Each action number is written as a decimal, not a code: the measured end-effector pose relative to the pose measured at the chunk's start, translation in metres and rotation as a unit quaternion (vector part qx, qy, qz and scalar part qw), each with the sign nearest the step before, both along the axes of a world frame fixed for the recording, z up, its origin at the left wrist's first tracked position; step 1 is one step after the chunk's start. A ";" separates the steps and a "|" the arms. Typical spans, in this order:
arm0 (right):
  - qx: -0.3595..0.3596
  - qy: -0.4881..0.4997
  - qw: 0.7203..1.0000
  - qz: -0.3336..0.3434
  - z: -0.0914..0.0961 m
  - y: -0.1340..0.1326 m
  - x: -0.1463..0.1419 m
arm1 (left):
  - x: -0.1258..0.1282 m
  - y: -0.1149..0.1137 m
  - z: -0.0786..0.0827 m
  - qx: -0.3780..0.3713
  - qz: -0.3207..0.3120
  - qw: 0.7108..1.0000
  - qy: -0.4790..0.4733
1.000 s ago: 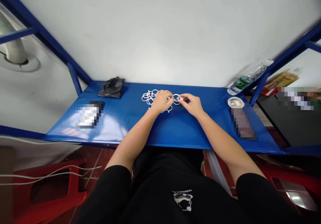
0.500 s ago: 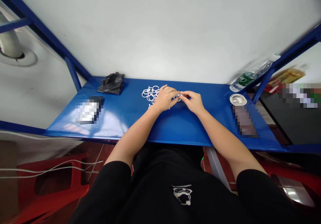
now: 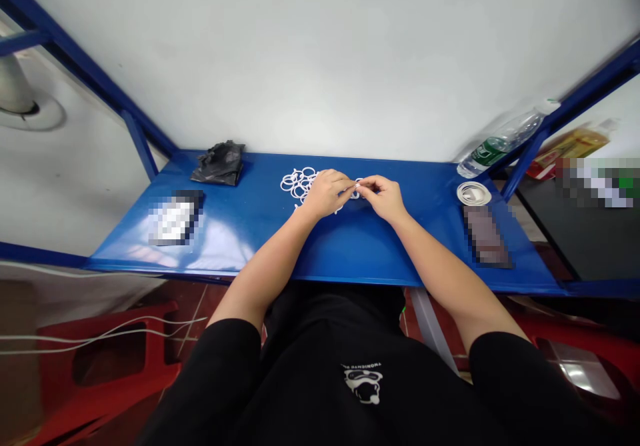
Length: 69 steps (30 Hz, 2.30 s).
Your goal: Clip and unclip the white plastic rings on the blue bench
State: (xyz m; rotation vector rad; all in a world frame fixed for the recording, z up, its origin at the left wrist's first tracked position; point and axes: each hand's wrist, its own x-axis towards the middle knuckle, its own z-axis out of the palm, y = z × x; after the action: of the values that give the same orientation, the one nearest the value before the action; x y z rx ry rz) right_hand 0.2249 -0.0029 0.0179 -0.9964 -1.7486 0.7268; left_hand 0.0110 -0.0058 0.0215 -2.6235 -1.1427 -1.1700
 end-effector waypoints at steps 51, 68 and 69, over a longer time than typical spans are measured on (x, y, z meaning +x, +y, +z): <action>0.109 -0.349 0.930 0.023 -0.010 0.026 0.014 | -0.010 -0.001 -0.001 -0.071 0.091 0.993 0.022; 0.134 -0.298 0.945 0.010 -0.009 0.022 0.012 | 0.004 -0.003 -0.014 -0.077 0.086 0.991 0.063; 0.137 -0.297 0.945 0.013 -0.009 0.021 0.011 | 0.005 -0.003 -0.014 -0.074 0.085 0.992 0.060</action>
State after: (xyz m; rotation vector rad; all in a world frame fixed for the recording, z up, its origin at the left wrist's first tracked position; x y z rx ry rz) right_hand 0.2364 0.0183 0.0091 -1.0640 -2.3076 0.1831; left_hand 0.0158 -0.0086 0.0076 -2.5945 -1.4463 -0.9171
